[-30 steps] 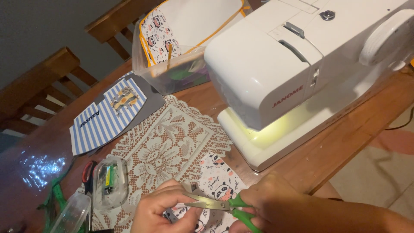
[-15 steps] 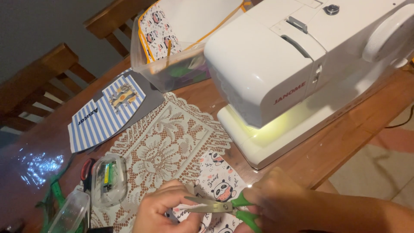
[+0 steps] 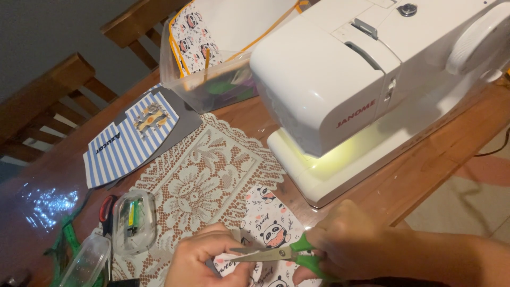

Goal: The person uses green-handled scissors to trim the edges of a piece of white fabric with a panda print. They carefully cut along the curved edges of the fabric, which is held in their hands over a wooden table.

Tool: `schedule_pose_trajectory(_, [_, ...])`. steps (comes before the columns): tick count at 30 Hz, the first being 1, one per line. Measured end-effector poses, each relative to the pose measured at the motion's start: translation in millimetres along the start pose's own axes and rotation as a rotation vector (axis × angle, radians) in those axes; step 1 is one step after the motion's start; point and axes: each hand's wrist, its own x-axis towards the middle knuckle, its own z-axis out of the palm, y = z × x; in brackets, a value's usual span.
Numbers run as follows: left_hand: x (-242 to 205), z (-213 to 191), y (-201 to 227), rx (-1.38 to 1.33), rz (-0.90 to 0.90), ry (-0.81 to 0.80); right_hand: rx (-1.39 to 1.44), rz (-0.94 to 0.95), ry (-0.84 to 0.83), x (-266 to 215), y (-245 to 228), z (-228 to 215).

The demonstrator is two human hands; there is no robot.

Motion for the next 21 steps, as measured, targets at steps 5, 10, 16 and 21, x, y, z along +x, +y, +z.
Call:
schedule_pose_trajectory(5, [-2, 3, -5, -0.021, -0.054, 0.043, 0.069, 0.006, -0.047, -1, 3, -6])
schedule_pose_trajectory(10, [-2, 4, -3, -0.023, -0.084, 0.007, 0.058, 0.000, -0.020, 3, 2, -7])
schedule_pose_trajectory(16, [-3, 2, -11, -0.030, -0.087, -0.056, -0.015, -0.070, 0.045, 4, 5, -9])
schedule_pose_trajectory(21, [-2, 5, -15, -0.051, -0.007, -0.045, 0.000, -0.121, -0.028, 3, 11, -13])
